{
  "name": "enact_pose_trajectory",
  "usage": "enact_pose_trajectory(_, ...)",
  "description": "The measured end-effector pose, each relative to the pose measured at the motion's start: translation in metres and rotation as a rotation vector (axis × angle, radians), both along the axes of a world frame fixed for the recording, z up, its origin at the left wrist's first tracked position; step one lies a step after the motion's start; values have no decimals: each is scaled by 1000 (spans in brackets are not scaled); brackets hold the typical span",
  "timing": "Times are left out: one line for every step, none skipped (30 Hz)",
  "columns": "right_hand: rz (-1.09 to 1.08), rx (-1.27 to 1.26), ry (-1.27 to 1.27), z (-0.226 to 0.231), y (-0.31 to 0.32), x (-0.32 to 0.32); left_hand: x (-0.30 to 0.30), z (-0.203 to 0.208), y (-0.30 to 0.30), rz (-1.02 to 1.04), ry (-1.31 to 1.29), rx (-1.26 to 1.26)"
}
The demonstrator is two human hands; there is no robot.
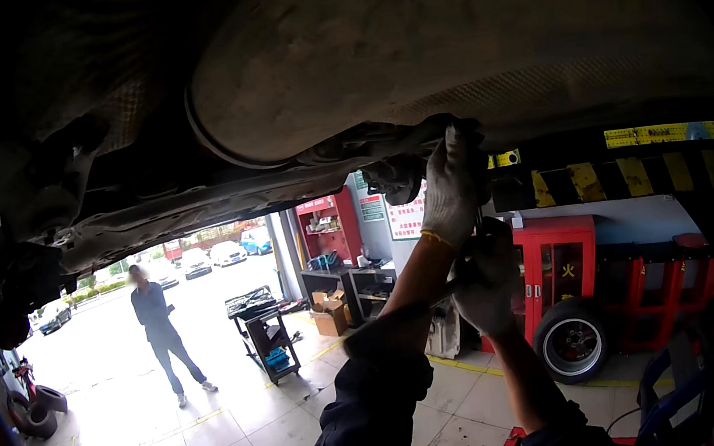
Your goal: The person selects tools from a toolbox and uses a ratchet and wrench to loosen and remove bolts from the underside of a car. The person works on the suspension area, removing bolts and a metal shield while the car is elevated on a lift.
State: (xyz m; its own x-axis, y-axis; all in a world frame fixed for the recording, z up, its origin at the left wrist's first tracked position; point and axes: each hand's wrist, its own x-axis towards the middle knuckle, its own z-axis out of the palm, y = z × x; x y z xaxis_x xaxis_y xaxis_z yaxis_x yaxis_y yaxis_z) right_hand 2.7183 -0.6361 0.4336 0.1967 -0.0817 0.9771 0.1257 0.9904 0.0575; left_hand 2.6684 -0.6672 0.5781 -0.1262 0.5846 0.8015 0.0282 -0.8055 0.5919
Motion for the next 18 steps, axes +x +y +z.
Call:
enact_pose_trajectory(385,-113,-103,0,10,2,5,4,4,47,-17,-13)
enact_pose_trajectory(762,-257,-128,-2,22,6,9,9,4,3,-35,-32)
enact_pose_trajectory(1491,-246,-153,-2,18,10,9,8,0,-33,-59,-66)
enact_pose_trajectory(1363,-266,-150,-7,13,12,-2,3,6,-232,-48,-54)
enact_pose_trajectory(1230,-282,-147,-12,8,16,-12,2,18,-328,-5,6)
enact_pose_trajectory(1099,-277,-144,-10,7,19,-15,8,19,-426,50,70)
enact_pose_trajectory(966,-269,-138,-8,7,20,-19,11,19,-662,-42,-37)
enact_pose_trajectory(832,-258,-131,-6,7,20,-18,8,19,-534,-98,-57)
enact_pose_trajectory(700,-245,-122,-3,7,17,-19,5,19,-309,-35,-39)
enact_pose_trajectory(418,-83,56,3,8,6,-21,4,21,21,135,68)
enact_pose_trajectory(-121,-13,-6,0,2,18,-24,4,23,297,280,190)
enact_pose_trajectory(-145,6,-3,5,-12,18,-23,4,22,474,379,274)
enact_pose_trajectory(-168,26,0,9,-23,14,-19,7,30,276,239,139)
enact_pose_trajectory(-211,11,-18,-5,4,5,-19,9,37,267,200,143)
enact_pose_trajectory(-372,5,-28,-10,19,5,-19,11,45,250,161,150)
enact_pose_trajectory(572,-110,-74,-13,36,9,-17,11,52,228,113,155)
enact_pose_trajectory(1503,-245,-107,-15,47,16,-10,9,55,60,66,85)
enact_pose_trajectory(2128,-197,-253,-6,29,35,-11,8,53,-70,12,7)
